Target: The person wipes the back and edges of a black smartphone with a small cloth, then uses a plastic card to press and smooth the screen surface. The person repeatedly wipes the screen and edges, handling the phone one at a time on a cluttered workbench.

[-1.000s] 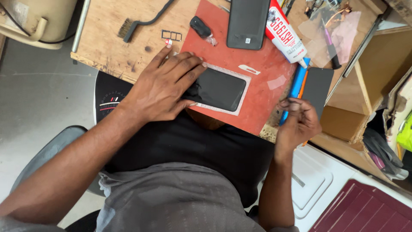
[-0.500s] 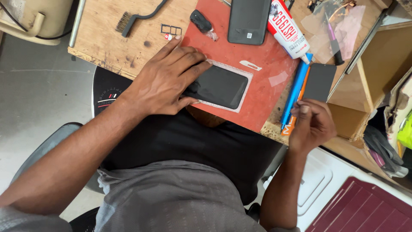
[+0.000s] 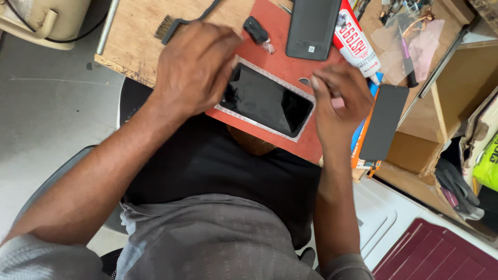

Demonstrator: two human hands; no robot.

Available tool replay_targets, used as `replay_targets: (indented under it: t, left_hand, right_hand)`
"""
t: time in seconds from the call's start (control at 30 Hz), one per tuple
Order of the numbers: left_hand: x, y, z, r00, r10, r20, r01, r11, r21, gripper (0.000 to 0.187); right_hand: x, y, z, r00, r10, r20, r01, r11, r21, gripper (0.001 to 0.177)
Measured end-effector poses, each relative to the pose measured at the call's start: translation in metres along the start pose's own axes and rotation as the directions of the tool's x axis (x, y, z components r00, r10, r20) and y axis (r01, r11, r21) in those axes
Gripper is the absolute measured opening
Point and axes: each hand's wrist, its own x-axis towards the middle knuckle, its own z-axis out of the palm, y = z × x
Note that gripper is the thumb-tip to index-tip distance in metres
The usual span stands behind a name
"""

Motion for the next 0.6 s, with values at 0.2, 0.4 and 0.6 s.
replay_targets:
  t: [0.2, 0.4, 0.6]
  left_hand:
    - [0.011, -0.012, 0.001, 0.999, -0.032, -0.012, 0.031, 0.997, -0.075, 0.045]
    - [0.011, -0.009, 0.005, 0.996, -0.090, 0.008, 0.090, 0.982, -0.166, 0.056]
    - [0.017, -0.016, 0.011, 0.996, -0.089, -0.032, 0.083, 0.982, -0.167, 0.035]
  right_hand:
    - [0.051, -0.005, 0.052, 0.983, -0.129, 0.130, 0.141, 0.985, -0.095, 0.016]
    - [0.068, -0.013, 0.077, 0.959, -0.204, 0.199, 0.239, 0.956, -0.171, 0.015]
    - [0.066, -0.011, 0.084, 0.936, -0.273, 0.221, 0.329, 0.901, -0.282, 0.011]
